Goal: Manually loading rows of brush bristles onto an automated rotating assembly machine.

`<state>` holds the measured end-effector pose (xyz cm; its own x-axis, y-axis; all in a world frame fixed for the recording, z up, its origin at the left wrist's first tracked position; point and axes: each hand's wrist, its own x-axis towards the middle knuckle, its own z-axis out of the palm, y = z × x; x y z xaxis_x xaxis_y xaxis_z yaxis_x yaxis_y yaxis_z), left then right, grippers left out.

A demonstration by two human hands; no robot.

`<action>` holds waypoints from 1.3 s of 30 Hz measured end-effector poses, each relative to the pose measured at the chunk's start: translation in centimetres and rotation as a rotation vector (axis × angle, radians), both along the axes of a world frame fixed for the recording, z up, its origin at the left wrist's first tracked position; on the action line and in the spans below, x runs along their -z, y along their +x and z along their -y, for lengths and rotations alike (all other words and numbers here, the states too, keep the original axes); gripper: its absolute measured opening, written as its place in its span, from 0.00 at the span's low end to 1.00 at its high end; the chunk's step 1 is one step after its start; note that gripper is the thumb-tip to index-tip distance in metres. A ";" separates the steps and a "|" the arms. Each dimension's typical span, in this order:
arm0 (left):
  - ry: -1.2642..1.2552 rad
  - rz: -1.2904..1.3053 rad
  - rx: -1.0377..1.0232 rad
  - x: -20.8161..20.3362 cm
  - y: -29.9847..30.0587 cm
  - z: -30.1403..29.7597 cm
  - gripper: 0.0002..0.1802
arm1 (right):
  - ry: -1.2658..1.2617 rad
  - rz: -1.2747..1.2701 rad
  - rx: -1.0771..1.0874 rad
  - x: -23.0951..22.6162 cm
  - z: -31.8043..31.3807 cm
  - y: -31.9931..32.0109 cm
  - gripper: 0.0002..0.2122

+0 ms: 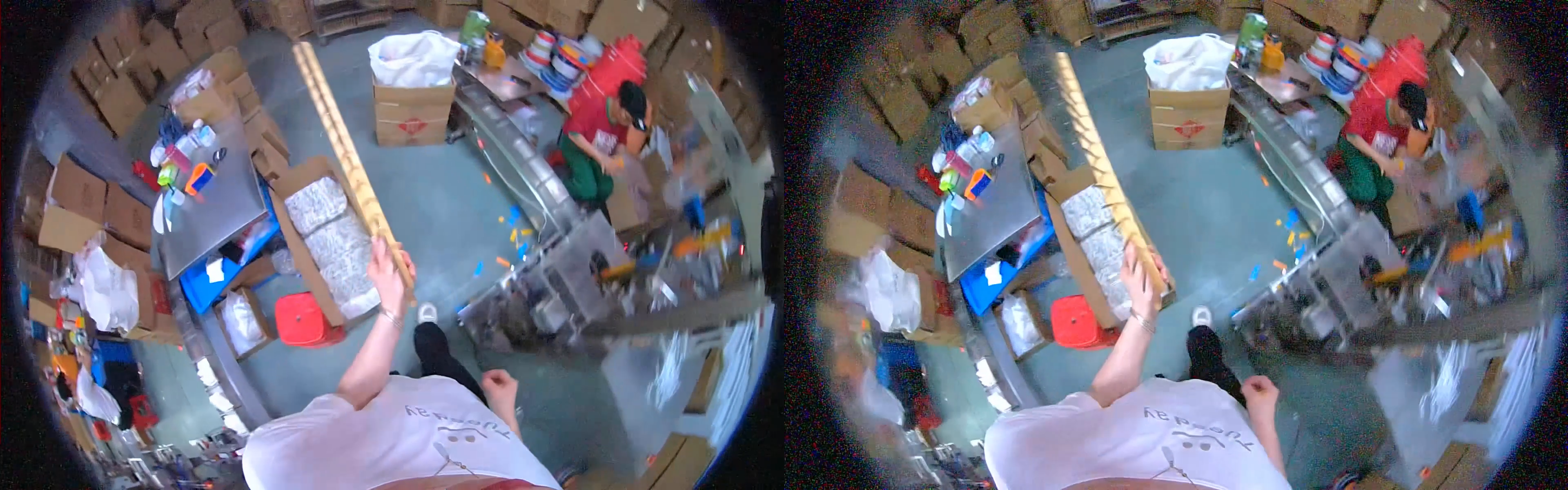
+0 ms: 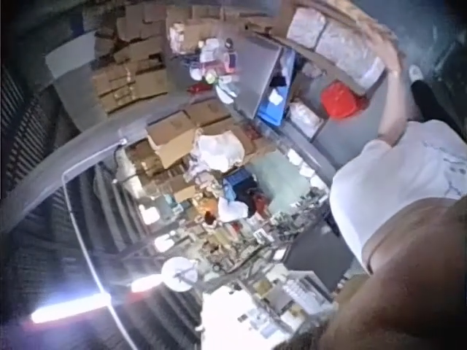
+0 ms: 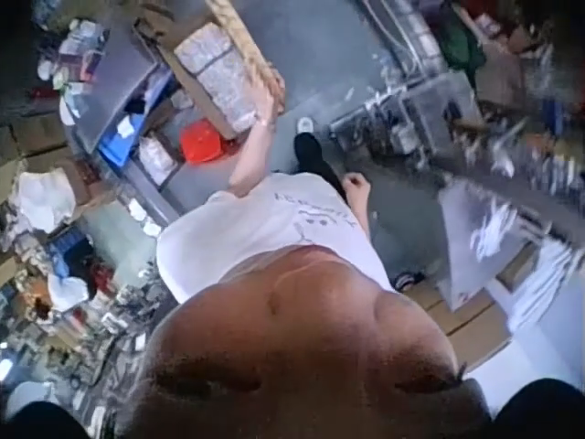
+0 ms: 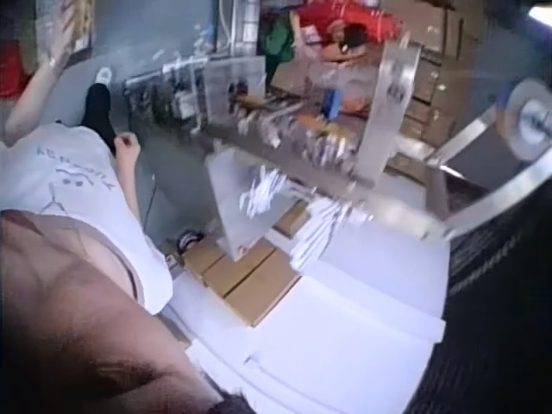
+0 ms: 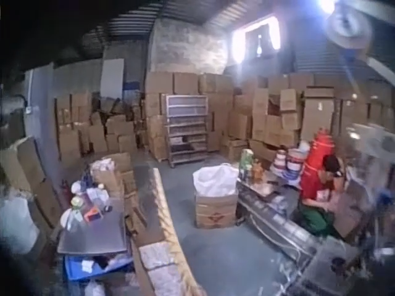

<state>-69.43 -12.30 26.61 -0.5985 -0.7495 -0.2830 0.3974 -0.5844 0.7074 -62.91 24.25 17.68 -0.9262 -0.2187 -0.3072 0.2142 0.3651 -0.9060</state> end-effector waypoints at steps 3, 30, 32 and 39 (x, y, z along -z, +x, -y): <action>-0.033 -0.007 0.123 2.2 -5.8 5.1 0.29 | -0.024 -0.040 -0.043 -3.1 7.8 -7.9 0.03; 0.393 0.141 0.253 0.8 -61.6 74.8 0.29 | -0.211 0.373 -0.443 -8.1 92.8 -75.2 0.09; 0.172 0.239 0.259 2.6 -69.2 80.0 0.27 | -0.296 0.354 -0.362 -8.7 100.1 -79.1 0.10; -0.197 0.395 0.302 -2.1 -89.1 102.4 0.28 | -0.360 -0.087 -0.595 -9.1 125.9 -95.8 0.35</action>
<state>-158.49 -114.69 28.71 -0.6719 -0.6222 -0.4016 -0.0866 -0.4726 0.8770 -158.73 -101.63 26.79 -0.6354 -0.7705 -0.0511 -0.0075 0.0723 -0.9974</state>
